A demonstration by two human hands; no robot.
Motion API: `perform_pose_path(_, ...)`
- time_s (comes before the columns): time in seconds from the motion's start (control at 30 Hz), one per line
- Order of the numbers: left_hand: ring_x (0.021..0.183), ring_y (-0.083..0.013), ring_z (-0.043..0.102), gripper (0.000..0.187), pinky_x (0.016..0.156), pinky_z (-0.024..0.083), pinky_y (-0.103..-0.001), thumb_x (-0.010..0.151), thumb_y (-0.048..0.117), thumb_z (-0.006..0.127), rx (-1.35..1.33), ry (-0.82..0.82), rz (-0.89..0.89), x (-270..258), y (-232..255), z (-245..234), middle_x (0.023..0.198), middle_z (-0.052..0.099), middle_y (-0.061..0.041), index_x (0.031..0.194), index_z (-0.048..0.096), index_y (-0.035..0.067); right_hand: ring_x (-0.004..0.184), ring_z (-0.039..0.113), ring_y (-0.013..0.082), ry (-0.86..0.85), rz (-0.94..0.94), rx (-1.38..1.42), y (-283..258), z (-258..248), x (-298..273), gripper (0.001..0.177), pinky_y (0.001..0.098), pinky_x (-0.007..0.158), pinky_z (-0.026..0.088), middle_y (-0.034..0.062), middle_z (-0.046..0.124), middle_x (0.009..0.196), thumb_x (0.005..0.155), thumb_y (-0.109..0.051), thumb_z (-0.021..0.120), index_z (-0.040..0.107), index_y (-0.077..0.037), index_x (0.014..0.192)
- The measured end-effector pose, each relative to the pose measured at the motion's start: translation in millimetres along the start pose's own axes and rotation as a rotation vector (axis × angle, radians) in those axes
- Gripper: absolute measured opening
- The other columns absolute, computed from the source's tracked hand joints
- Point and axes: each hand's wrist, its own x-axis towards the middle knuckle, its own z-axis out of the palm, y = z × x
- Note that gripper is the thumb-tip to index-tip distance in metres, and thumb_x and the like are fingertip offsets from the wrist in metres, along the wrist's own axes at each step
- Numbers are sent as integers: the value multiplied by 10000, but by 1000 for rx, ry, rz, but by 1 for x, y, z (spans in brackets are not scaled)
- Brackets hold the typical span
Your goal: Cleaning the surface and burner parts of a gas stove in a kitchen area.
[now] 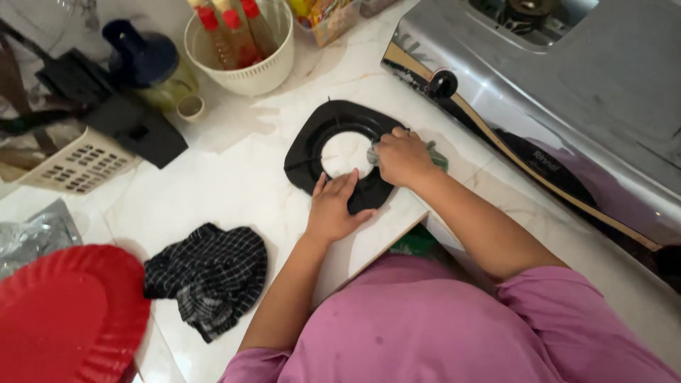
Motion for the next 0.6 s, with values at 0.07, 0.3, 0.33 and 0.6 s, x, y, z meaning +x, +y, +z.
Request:
perform_pose_path(0.07, 1323, -329, 532, 975, 1205, 246, -564, 711, 514, 846, 13, 22, -14, -2, 8, -1, 1389, 597, -161, 1498, 492, 60, 1092, 608, 321, 69, -53, -51, -1, 14, -5, 217, 484, 910, 507, 89, 712, 1042, 767, -189, 679, 754, -79, 937)
perform_pose_path(0.3, 1260, -316, 508, 885, 1226, 209, -567, 780, 497, 808, 38, 106, -104, -11, 21, 15, 1263, 586, -118, 1502, 502, 87, 1082, 568, 350, -112, -229, 275, 20, 22, -8, 319, 500, 883, 481, 122, 686, 1086, 856, -340, 694, 729, -44, 967)
perform_pose_path(0.33, 1260, -316, 508, 885, 1226, 209, -567, 780, 497, 808, 37, 104, -116, -16, 24, 19, 1263, 586, -118, 1502, 502, 87, 1082, 568, 350, -122, -235, 279, 21, 24, -12, 319, 500, 883, 481, 122, 686, 1086, 856, -340, 694, 729, -44, 967)
perform_pose_path(0.6, 1168, -328, 534, 838, 1207, 230, -561, 808, 471, 780, 102, 110, -172, -15, 32, 19, 1129, 591, -113, 1505, 504, 96, 1104, 569, 348, 33, -330, 142, 4, 29, -16, 318, 505, 866, 468, 138, 679, 1087, 829, -319, 673, 735, -37, 962)
